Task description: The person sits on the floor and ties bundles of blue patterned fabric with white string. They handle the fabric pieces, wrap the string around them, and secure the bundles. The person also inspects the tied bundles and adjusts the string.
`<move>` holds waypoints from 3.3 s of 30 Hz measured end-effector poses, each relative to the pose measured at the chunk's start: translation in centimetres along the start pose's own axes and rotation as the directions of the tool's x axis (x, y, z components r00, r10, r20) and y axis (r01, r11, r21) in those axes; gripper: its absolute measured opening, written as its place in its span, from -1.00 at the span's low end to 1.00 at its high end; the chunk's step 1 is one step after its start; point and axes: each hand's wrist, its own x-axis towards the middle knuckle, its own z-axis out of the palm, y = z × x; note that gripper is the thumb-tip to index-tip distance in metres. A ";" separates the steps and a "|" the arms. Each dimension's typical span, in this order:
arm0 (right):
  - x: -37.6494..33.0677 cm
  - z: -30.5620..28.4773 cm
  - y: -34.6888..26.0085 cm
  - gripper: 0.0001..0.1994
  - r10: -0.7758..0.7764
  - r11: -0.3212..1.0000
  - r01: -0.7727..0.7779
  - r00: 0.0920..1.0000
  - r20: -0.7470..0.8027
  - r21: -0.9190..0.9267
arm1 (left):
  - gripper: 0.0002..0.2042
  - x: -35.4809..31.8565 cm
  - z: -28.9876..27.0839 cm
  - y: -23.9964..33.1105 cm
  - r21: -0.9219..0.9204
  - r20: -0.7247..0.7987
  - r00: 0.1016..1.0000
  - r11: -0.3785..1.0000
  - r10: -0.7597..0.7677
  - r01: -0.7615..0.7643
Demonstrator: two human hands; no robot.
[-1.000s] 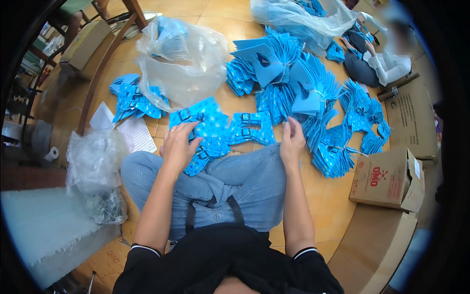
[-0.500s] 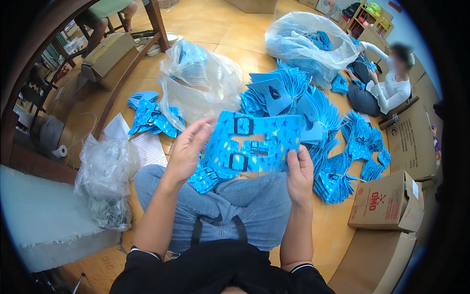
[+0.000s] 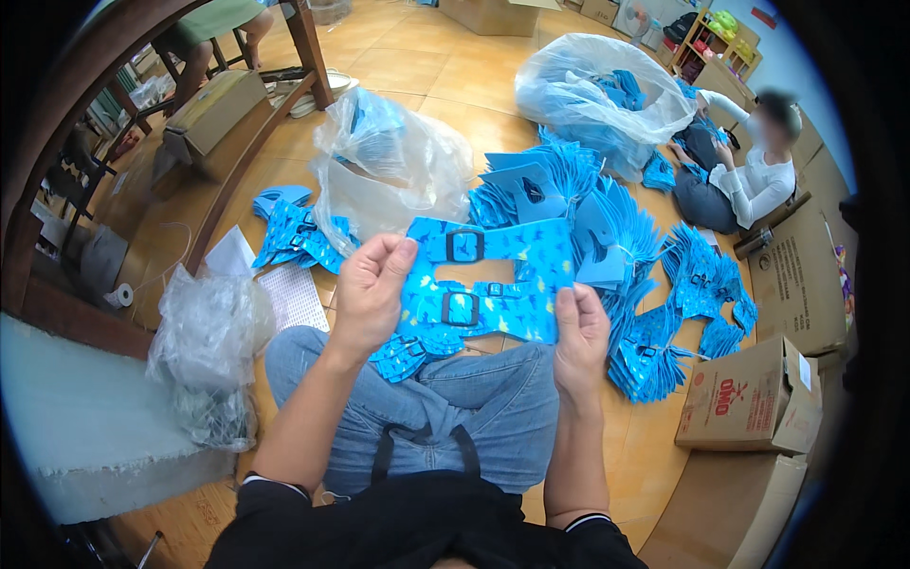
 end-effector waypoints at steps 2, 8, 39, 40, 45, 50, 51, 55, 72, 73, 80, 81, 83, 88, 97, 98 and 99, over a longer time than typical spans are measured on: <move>-0.1 -0.6 0.1 -0.86 -0.047 0.999 0.046 0.998 -0.046 -0.021 | -0.82 -0.1 0.0 -0.4 0.078 -0.031 0.996 0.994 0.080 -0.078; 0.1 -0.4 0.0 -0.81 -0.027 0.997 0.032 0.996 -0.087 0.065 | -0.80 0.2 0.3 -0.3 -0.043 -0.003 1.000 0.999 0.013 -0.013; 0.4 -1.0 -1.1 -0.84 -0.420 0.869 0.380 0.905 -0.065 -0.319 | -0.85 0.2 -0.1 1.4 0.480 0.210 0.883 0.742 0.421 -0.468; 0.4 -0.9 -1.1 -0.85 -0.431 0.864 0.389 0.899 -0.073 -0.319 | -0.84 0.2 -0.1 1.4 0.475 0.219 0.881 0.743 0.420 -0.472; 0.0 -0.5 -1.4 -0.82 -0.250 0.938 0.212 0.962 -0.113 -0.276 | -0.72 -0.2 0.0 1.2 0.295 0.082 0.963 0.916 0.258 -0.271; -0.1 -0.6 -1.9 -0.82 0.139 0.981 -0.119 0.982 -0.124 0.155 | -0.68 -0.9 0.2 1.6 0.031 0.096 0.989 0.993 0.115 -0.118; 0.0 -0.7 -2.0 -0.83 0.237 0.945 -0.208 0.967 -0.092 0.253 | -0.69 -1.0 0.3 1.7 0.046 0.087 0.989 0.991 0.118 -0.123; -0.1 -1.0 -2.5 -0.86 0.388 0.787 -0.392 0.915 0.111 0.477 | -0.77 -0.9 0.2 2.0 0.130 -0.004 0.992 0.983 0.128 -0.126; -2.3 2.0 -1.3 -0.80 0.125 0.991 -0.132 0.976 0.181 0.026 | -0.58 -1.9 3.0 1.2 -0.365 0.049 0.993 0.924 -0.105 0.115; -2.6 2.3 -1.1 -0.79 0.122 0.993 -0.120 0.974 0.191 -0.020 | -0.58 -2.0 3.2 0.9 -0.350 0.059 0.995 0.931 -0.085 0.100; -2.9 2.6 -2.7 -0.76 0.231 0.944 -0.169 0.953 0.198 -0.285 | -0.58 -1.9 3.6 0.0 -0.357 0.143 0.988 0.929 -0.054 0.102; -2.8 2.4 -3.4 -0.76 0.271 0.908 -0.187 0.945 0.185 -0.375 | -0.57 -2.1 3.9 -0.1 -0.353 0.144 0.988 0.930 -0.058 0.106; -2.4 2.7 -4.5 -0.77 0.102 0.864 -0.021 0.986 0.134 -0.504 | -0.53 -2.5 4.5 -0.3 -0.328 0.133 0.986 0.935 -0.099 0.138; -1.0 3.7 -6.0 -0.78 -0.331 0.724 0.353 0.931 0.150 -0.592 | -0.53 -3.5 6.0 -0.8 -0.252 0.165 0.983 0.960 -0.079 0.120; -1.1 3.7 -6.9 -0.86 -0.338 0.696 0.364 0.927 0.164 -0.619 | -0.51 -3.9 6.4 -1.3 -0.221 0.168 0.986 0.974 -0.007 0.045; -1.1 3.6 -7.0 -0.86 -0.343 0.672 0.376 0.921 0.182 -0.638 | -0.50 -3.9 6.3 -1.4 -0.198 0.175 0.985 0.979 -0.003 0.038; -1.1 3.5 -7.1 -0.86 -0.349 0.652 0.385 0.917 0.192 -0.654 | -0.50 -3.9 6.2 -1.5 -0.175 0.181 0.983 0.984 0.002 0.031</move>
